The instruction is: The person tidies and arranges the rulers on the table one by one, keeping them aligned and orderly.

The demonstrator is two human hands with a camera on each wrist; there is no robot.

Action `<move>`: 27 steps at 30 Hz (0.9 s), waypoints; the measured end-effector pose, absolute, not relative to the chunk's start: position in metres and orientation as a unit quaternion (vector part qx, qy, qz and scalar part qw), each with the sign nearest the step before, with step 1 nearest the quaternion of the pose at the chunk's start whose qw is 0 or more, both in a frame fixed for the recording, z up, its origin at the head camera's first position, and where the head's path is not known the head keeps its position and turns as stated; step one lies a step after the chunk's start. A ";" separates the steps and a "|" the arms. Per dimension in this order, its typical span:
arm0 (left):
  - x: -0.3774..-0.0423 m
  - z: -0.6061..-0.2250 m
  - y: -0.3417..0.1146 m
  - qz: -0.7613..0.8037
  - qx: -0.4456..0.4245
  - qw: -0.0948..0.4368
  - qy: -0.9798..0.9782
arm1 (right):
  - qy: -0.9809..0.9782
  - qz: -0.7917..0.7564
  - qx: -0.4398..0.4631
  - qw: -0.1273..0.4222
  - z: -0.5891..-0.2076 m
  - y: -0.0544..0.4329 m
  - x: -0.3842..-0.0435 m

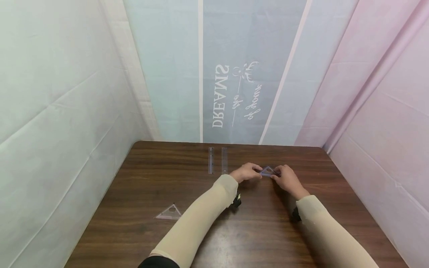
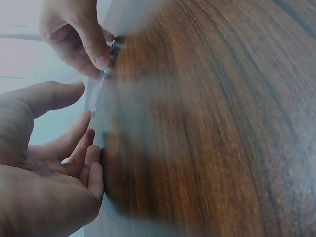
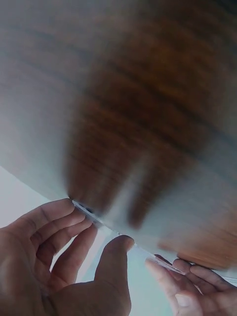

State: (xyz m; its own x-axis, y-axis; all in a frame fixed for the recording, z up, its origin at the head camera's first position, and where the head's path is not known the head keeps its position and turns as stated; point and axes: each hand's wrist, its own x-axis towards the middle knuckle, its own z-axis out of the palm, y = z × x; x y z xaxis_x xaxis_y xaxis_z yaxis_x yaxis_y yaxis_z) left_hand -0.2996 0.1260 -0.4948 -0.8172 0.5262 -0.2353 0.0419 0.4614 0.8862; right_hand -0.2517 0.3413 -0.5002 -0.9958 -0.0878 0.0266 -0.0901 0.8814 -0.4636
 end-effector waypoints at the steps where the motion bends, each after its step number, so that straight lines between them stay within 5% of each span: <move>1: -0.300 -0.495 0.125 0.494 0.171 0.247 0.816 | -0.970 0.238 0.049 0.004 -0.500 0.341 -0.252; 15: -0.291 -0.493 0.121 0.530 0.158 0.189 0.812 | -0.974 0.218 0.060 0.019 -0.502 0.330 -0.253; 27: -0.291 -0.486 0.102 0.496 0.179 0.064 0.847 | -0.965 0.242 0.062 0.072 -0.496 0.310 -0.252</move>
